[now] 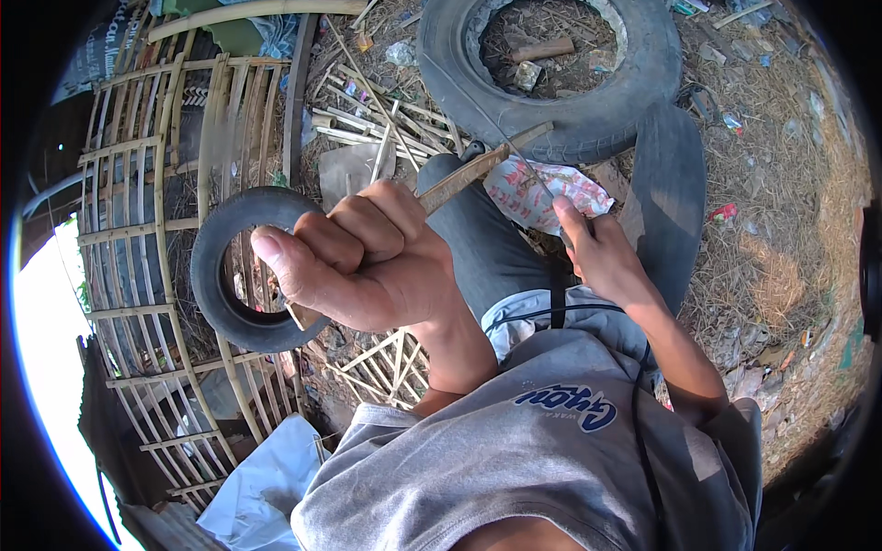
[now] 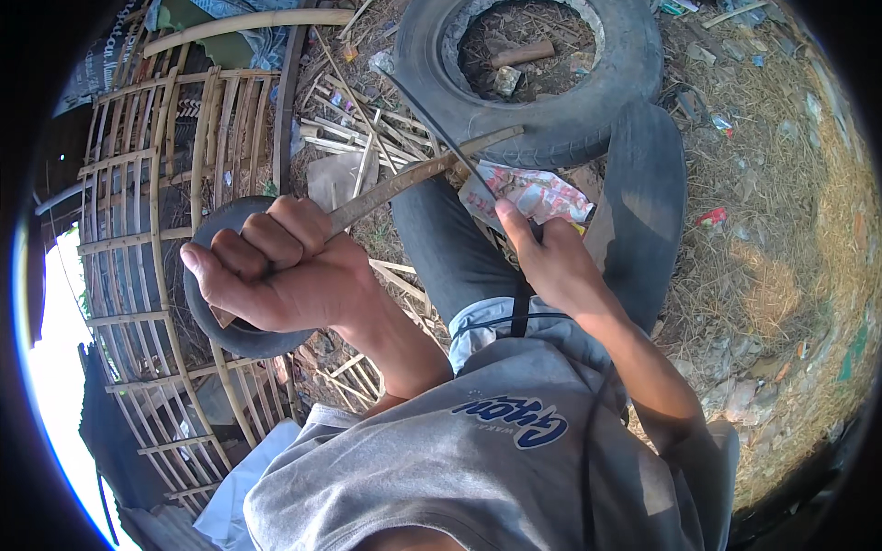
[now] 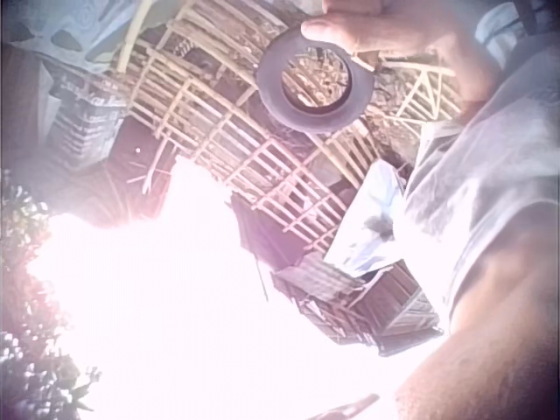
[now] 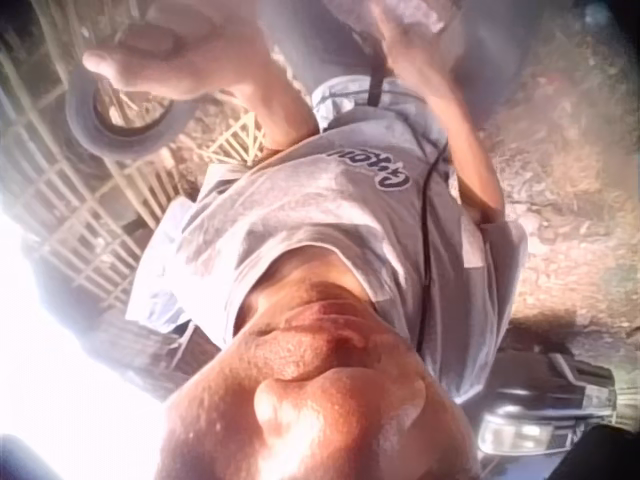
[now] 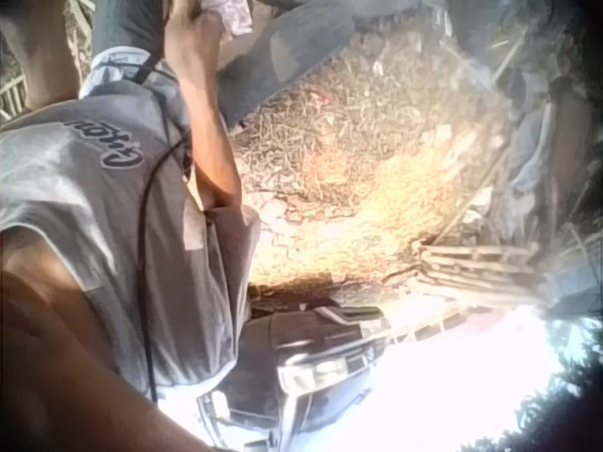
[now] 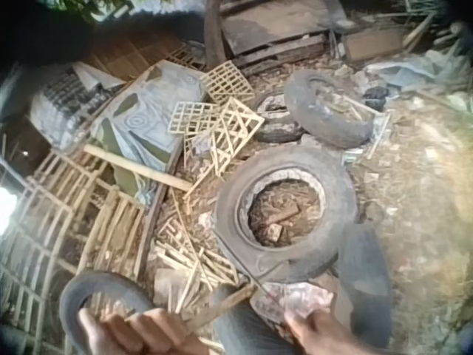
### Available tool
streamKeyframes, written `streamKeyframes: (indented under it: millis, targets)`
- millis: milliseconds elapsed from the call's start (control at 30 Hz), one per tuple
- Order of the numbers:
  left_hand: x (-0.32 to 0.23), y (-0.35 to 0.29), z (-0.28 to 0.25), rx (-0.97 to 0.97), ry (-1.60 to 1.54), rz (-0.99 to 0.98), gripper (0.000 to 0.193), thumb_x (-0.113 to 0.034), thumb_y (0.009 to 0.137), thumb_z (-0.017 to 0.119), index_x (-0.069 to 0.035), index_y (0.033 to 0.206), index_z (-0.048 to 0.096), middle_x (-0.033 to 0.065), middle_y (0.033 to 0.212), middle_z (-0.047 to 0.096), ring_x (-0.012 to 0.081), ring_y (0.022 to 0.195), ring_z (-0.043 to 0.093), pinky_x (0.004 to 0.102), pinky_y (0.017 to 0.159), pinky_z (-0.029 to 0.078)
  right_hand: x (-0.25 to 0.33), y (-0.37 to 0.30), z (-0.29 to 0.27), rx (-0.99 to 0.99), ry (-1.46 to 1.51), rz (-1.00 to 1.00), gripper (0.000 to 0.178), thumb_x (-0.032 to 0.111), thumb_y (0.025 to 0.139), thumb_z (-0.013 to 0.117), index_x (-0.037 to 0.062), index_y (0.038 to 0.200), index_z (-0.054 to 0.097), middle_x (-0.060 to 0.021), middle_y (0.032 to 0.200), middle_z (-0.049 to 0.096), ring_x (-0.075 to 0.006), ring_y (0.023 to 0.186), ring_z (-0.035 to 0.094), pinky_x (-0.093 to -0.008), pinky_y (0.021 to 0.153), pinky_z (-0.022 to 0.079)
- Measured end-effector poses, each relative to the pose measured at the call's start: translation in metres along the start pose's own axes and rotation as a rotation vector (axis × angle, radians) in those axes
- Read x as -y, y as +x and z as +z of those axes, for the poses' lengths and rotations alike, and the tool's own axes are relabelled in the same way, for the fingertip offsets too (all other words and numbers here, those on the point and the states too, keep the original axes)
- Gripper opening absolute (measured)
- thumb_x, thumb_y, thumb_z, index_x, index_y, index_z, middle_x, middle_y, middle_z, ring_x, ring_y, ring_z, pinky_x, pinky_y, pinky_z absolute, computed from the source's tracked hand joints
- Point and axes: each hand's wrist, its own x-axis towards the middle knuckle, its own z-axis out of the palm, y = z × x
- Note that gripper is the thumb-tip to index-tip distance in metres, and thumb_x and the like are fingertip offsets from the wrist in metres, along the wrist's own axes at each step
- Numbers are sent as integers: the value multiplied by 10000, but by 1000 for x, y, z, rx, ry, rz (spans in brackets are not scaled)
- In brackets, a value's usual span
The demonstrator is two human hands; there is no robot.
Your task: The person shaves a thin strip of wood using a large knife while sitting on the ground, then begins assembling a wooden lattice frame by joining strips together.
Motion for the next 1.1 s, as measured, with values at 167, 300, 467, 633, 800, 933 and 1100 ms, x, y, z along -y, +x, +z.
streamKeyframes:
  millis: [167, 300, 467, 633, 800, 933, 1100]
  targets:
    - [2, 9, -9, 27, 153, 39, 511, -271, 1063, 377, -181, 598, 186, -40, 477, 143, 84, 380, 72, 278, 328, 118, 14, -2, 24, -19, 38, -153, 746, 624, 947, 524, -78, 724, 643, -239, 636, 601, -341, 702, 652, -462, 733, 485]
    - [2, 14, -15, -77, 224, 41, 524, -251, 1042, 379, -202, 568, 161, -39, 447, 145, 86, 390, 75, 265, 351, 113, 21, 3, 29, -8, 72, -84, 792, 643, 938, 520, -94, 668, 630, -236, 555, 567, -333, 615, 651, -480, 682, 487]
    - [-3, 7, -5, -282, 363, 57, 495, -246, 1034, 362, -198, 595, 140, -33, 452, 141, 92, 403, 85, 265, 375, 119, 19, -1, 41, -73, -2, -283, 831, 654, 936, 511, -111, 624, 602, -273, 534, 545, -374, 576, 636, -481, 626, 482]
    - [0, 17, -15, -288, 398, 63, 475, -233, 1025, 341, -203, 598, 137, -40, 461, 128, 93, 405, 97, 247, 373, 132, 27, 5, 36, -57, -55, -188, 846, 657, 927, 529, -126, 612, 582, -295, 542, 548, -379, 593, 645, -469, 626, 486]
    - [-4, 7, -7, -384, 445, 55, 460, -219, 1021, 326, -193, 603, 134, -36, 473, 124, 95, 415, 95, 258, 384, 129, 18, 6, 41, -147, -191, -213, 881, 675, 929, 504, -158, 655, 590, -329, 610, 571, -439, 714, 659, -508, 721, 491]
    - [-3, 11, -11, -359, 481, 82, 459, -210, 1018, 323, -186, 602, 132, -37, 469, 135, 88, 414, 107, 250, 383, 141, 34, 10, 26, 41, -46, -5, 847, 673, 946, 473, -90, 592, 571, -214, 477, 501, -320, 520, 581, -471, 620, 476]
    - [1, 6, -5, -332, 453, 77, 461, -212, 1023, 305, -188, 596, 133, -35, 470, 138, 94, 414, 97, 247, 383, 136, 22, 16, 27, -10, -24, -145, 811, 636, 968, 475, -87, 611, 564, -191, 471, 480, -256, 486, 521, -469, 564, 436]
